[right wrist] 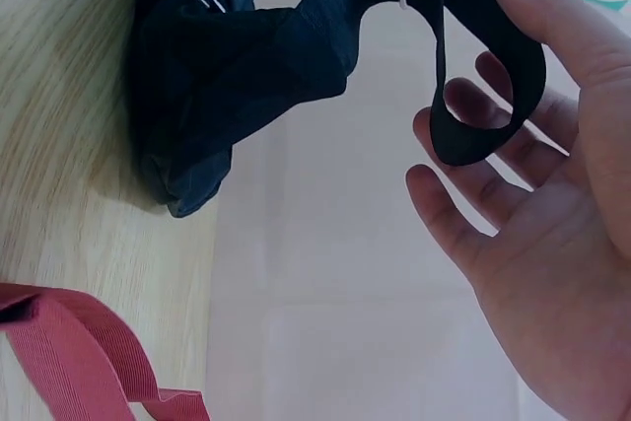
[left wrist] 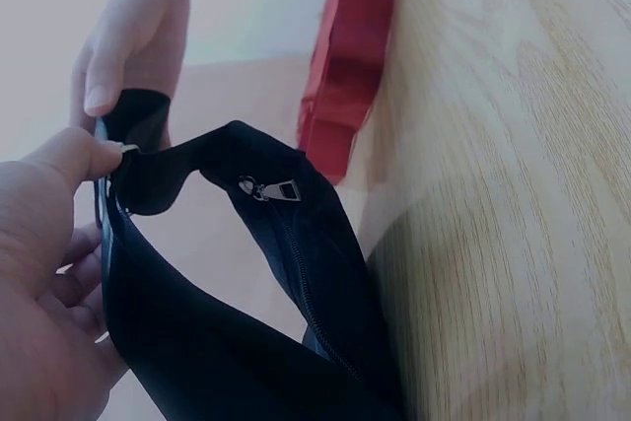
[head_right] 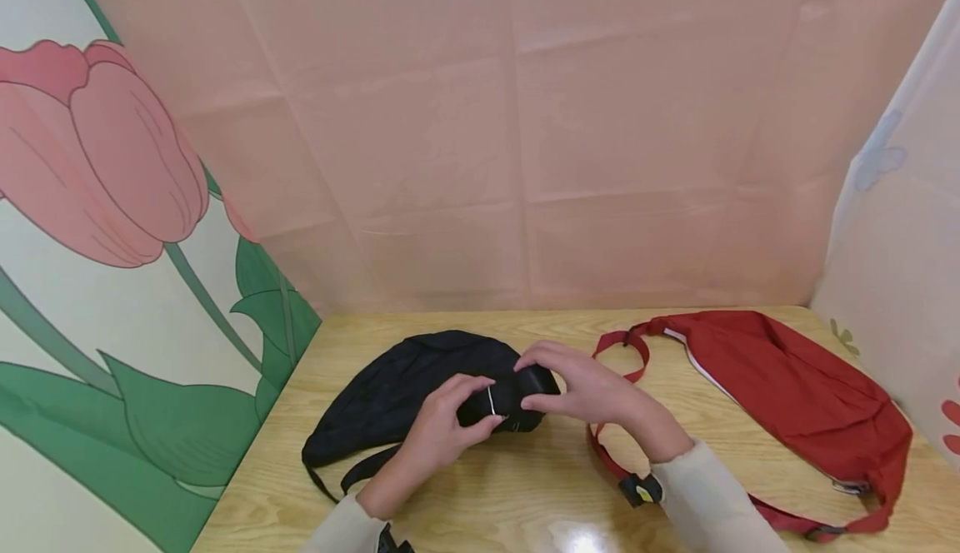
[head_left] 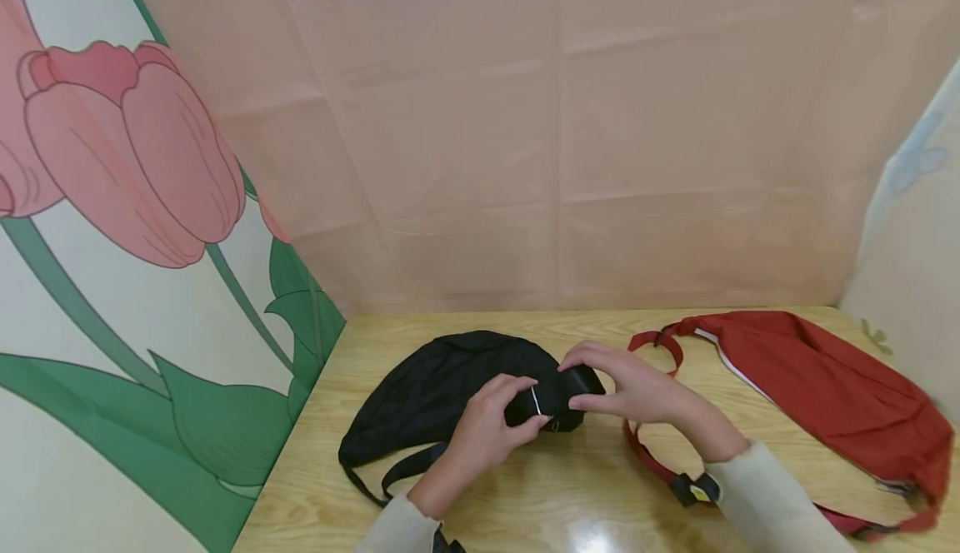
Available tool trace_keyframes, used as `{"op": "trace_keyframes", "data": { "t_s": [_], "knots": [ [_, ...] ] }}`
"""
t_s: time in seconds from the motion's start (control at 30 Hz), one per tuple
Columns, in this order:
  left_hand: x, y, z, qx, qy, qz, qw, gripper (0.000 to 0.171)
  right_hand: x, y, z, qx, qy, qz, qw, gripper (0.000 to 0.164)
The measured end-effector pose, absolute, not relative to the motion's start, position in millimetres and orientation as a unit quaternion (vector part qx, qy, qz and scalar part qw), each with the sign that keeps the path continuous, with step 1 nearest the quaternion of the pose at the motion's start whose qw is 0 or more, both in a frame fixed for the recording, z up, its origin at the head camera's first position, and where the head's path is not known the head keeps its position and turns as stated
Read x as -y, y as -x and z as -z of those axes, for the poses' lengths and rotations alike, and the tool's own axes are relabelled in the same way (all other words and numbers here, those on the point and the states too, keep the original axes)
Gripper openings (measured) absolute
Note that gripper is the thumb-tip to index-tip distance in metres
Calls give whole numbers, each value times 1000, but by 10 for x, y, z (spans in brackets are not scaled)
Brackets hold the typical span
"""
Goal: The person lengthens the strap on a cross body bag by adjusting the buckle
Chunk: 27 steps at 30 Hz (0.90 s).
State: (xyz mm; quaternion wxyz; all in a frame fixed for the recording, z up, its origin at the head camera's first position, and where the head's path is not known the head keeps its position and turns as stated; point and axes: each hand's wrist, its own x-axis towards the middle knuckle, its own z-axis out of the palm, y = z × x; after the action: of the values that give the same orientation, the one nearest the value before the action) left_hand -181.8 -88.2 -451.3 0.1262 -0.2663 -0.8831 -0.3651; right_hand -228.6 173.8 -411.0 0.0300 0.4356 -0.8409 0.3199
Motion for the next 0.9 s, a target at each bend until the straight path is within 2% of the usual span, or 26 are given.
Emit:
{"op": "trace_keyframes", "data": {
  "t_s": [0.2,0.47,0.73,0.9],
  "knots": [
    [878,1823,4529,882,272,360,134,43,-1670,2275,4108,842,-442,-310,17,49],
    [872,1817,4529,880,276,364,134,42,-1645,2281,4142,835,-449,-318,15,40],
    [864,1813,4523,881,268,369,124,42,-1723,2262,4102,845,-428,-322,7,43],
    [866,1822,4526,882,273,362,129,43,-1672,2263,4084,843,-439,-309,23,45]
  ]
}}
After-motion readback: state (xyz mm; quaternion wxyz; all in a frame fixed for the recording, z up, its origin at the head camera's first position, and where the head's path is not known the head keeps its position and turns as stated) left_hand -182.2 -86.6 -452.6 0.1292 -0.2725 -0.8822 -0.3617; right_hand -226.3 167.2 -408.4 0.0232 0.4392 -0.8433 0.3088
